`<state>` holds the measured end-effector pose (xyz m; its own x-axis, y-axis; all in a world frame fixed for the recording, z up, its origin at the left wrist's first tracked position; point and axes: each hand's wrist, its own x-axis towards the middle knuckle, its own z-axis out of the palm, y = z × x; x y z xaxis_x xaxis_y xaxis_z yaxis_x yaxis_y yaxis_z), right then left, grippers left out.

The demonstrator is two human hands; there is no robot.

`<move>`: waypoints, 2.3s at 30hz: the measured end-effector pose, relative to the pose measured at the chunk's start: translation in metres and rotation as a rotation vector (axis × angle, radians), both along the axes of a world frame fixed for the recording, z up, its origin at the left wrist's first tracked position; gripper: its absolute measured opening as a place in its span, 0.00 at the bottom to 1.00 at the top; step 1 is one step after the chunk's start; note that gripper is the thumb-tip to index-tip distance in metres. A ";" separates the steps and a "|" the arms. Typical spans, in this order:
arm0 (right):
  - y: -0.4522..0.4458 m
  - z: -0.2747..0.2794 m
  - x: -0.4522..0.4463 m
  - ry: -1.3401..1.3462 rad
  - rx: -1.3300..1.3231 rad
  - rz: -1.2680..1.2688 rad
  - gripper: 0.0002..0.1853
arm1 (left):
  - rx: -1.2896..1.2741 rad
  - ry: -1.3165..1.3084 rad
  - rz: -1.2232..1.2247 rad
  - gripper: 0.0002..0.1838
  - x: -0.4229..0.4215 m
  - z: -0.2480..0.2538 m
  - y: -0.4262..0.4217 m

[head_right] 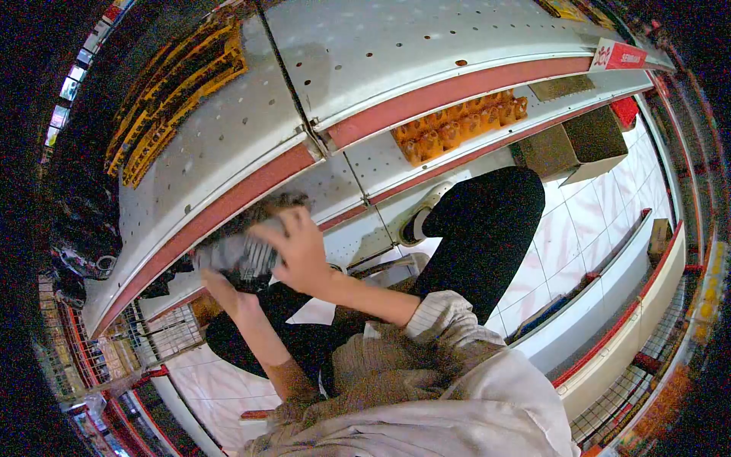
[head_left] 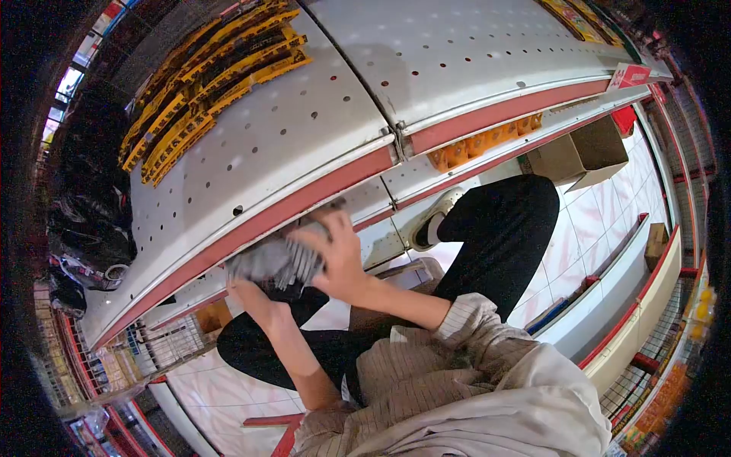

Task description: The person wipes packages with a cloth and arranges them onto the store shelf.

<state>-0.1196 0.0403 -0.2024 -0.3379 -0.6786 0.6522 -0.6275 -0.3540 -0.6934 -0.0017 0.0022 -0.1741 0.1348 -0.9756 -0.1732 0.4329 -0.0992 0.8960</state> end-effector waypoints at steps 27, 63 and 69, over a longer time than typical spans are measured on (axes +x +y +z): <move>-0.015 -0.023 0.001 -1.695 0.520 0.753 0.25 | -0.233 -1.094 0.869 0.26 -0.022 -0.016 -0.001; -0.039 -0.082 -0.048 -1.330 0.374 0.104 0.27 | -0.638 -0.885 0.780 0.14 0.191 0.178 -0.041; -0.034 -0.066 -0.051 -1.371 0.452 0.158 0.30 | -0.567 -0.751 0.337 0.17 0.205 0.173 -0.102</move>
<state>-0.1702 0.0065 -0.2682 -0.4116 -0.8233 -0.3909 0.6312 0.0519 -0.7739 0.2032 -0.0993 -0.0011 0.3034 -0.7782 0.5498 -0.3379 0.4516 0.8258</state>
